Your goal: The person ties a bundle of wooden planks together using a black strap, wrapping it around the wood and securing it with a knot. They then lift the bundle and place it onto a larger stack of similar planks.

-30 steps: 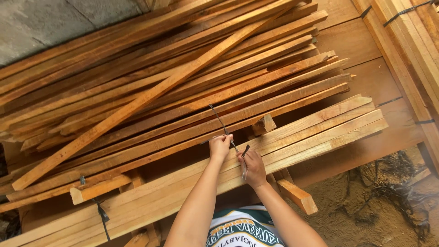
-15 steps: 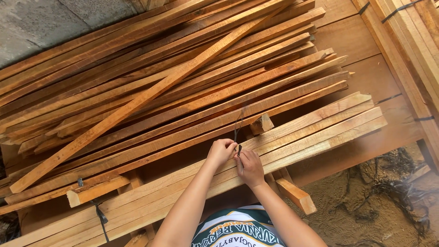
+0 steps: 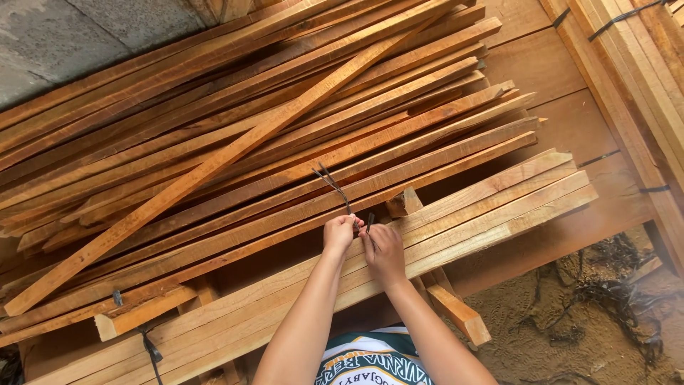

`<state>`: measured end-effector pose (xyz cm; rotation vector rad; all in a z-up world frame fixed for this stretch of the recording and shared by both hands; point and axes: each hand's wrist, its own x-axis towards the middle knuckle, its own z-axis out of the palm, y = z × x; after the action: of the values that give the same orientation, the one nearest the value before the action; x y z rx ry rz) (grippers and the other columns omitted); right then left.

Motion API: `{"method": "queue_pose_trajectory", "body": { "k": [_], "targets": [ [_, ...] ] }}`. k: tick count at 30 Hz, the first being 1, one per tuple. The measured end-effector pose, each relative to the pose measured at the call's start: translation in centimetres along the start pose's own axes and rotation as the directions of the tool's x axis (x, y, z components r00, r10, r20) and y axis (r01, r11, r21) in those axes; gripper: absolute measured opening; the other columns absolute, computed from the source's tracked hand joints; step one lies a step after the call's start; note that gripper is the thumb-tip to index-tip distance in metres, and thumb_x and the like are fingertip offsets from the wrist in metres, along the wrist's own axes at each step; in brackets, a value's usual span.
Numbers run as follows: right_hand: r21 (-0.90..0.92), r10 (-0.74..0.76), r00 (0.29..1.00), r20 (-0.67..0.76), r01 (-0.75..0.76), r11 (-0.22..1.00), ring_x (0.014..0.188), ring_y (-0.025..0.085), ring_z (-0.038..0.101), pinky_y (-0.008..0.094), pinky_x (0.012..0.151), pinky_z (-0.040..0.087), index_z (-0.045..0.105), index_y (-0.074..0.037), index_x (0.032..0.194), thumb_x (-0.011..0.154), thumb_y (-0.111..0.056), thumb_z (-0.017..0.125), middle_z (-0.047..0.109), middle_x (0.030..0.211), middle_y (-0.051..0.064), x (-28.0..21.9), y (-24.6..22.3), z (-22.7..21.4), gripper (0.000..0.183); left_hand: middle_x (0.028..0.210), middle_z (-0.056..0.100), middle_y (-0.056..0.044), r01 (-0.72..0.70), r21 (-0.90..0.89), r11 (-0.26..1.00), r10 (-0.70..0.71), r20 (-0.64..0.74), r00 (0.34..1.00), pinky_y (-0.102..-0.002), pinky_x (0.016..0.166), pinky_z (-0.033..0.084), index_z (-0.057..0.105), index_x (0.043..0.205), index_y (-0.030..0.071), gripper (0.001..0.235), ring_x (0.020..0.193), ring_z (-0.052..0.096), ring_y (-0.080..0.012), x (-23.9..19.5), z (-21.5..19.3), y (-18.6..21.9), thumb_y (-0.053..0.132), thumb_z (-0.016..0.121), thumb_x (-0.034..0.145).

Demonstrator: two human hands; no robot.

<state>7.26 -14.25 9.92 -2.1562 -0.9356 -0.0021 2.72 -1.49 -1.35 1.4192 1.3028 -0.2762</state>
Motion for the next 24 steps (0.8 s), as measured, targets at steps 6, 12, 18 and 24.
{"method": "queue_pose_trajectory", "body": {
  "k": [6,12,18,24],
  "targets": [
    [-0.146,-0.037,0.999,0.014,0.039,0.988,0.103,0.013,0.070,0.031,0.094,0.047,0.063,-0.019,0.082,0.105,-0.027,0.058,0.072,0.087,-0.004,-1.7,4.0,2.5,0.025,0.080,0.079,0.010,0.000,-0.009,1.000,-0.001,-0.078,0.997,-0.022,0.078,0.048,0.081,0.086,0.031,0.026,0.094,0.075,-0.0102,-4.1,-1.4,3.0,0.042,0.059,0.094],
    [-0.157,0.006,0.999,0.052,0.002,0.988,0.106,0.006,0.066,0.032,0.105,0.033,0.060,-0.024,0.083,0.107,-0.031,0.054,0.071,0.089,-0.010,-2.4,3.2,1.6,0.026,0.081,0.080,0.008,-0.018,-0.001,1.000,0.018,-0.098,0.995,-0.024,0.078,0.049,0.081,0.088,0.029,0.026,0.095,0.075,-0.0115,-5.8,-1.8,3.9,0.039,0.058,0.096],
    [-0.003,0.043,0.999,-0.002,-0.043,0.999,0.107,0.006,0.068,0.031,0.107,0.036,0.064,-0.023,0.084,0.106,-0.027,0.056,0.075,0.095,-0.011,-1.9,2.0,0.1,0.024,0.098,0.077,-0.023,0.014,-0.334,0.942,0.055,0.197,0.979,-0.034,0.081,0.060,0.067,0.112,-0.002,0.033,0.094,0.075,-0.0310,-3.5,-2.6,2.5,0.023,0.046,0.106],
    [0.109,0.106,0.994,0.031,-0.109,0.988,0.107,0.010,0.069,0.035,0.107,0.035,0.065,-0.022,0.083,0.108,-0.026,0.051,0.076,0.097,-0.009,-1.9,2.4,1.1,0.029,0.098,0.076,-0.024,0.117,-0.313,0.943,-0.042,0.237,0.971,-0.042,0.089,0.059,0.069,0.112,-0.002,0.034,0.100,0.073,-0.0341,-1.0,-2.0,1.5,0.023,0.047,0.105]
  ]
}}
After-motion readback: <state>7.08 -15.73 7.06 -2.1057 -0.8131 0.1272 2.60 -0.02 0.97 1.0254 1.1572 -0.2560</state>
